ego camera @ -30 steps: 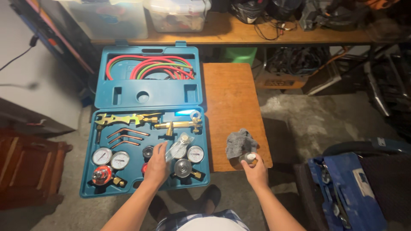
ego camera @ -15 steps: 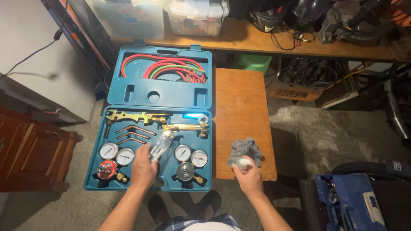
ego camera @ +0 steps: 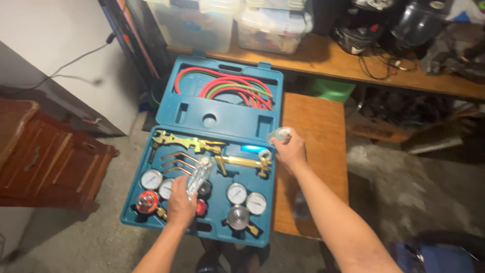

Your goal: The person wipes a wooden table with a cloth, then retrieves a blue toolbox and places it on the table. They open the toolbox and remove several items, including gauges, a wrench, and a manifold, placing them on the table.

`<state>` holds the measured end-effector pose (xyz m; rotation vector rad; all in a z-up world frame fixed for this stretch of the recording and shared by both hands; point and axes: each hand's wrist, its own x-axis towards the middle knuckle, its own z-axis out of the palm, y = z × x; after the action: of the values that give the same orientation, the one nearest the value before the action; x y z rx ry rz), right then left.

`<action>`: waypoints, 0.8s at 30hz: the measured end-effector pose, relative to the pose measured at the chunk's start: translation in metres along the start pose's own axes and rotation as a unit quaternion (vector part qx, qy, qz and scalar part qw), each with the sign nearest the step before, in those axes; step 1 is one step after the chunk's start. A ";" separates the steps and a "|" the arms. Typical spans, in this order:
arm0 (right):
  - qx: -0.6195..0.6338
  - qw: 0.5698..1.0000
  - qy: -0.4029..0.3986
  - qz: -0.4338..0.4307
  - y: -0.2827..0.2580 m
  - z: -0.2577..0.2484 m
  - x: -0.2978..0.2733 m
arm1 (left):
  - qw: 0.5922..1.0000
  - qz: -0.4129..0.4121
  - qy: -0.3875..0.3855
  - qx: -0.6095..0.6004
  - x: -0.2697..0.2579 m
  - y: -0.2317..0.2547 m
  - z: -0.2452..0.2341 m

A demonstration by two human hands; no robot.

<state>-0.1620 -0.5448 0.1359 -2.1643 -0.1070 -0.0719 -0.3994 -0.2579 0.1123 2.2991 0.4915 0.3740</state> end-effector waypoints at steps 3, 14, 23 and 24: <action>-0.046 0.999 -0.010 0.006 0.007 0.024 0.033 | 1.000 -0.013 -0.005 -0.003 0.008 -0.005 0.001; -0.108 0.993 -0.036 0.033 0.027 0.068 0.070 | 0.997 -0.036 -0.055 0.025 0.030 -0.019 0.004; -0.145 0.986 -0.054 0.053 0.022 0.073 0.076 | 0.996 -0.031 -0.076 0.044 0.033 -0.021 0.007; -0.148 0.986 -0.051 0.047 0.023 0.074 0.076 | 0.996 -0.009 -0.066 0.055 0.035 -0.019 0.007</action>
<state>-0.0828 -0.4927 0.0831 -2.4677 -0.0541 0.0831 -0.3701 -0.2344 0.0980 2.4052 0.4770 0.1895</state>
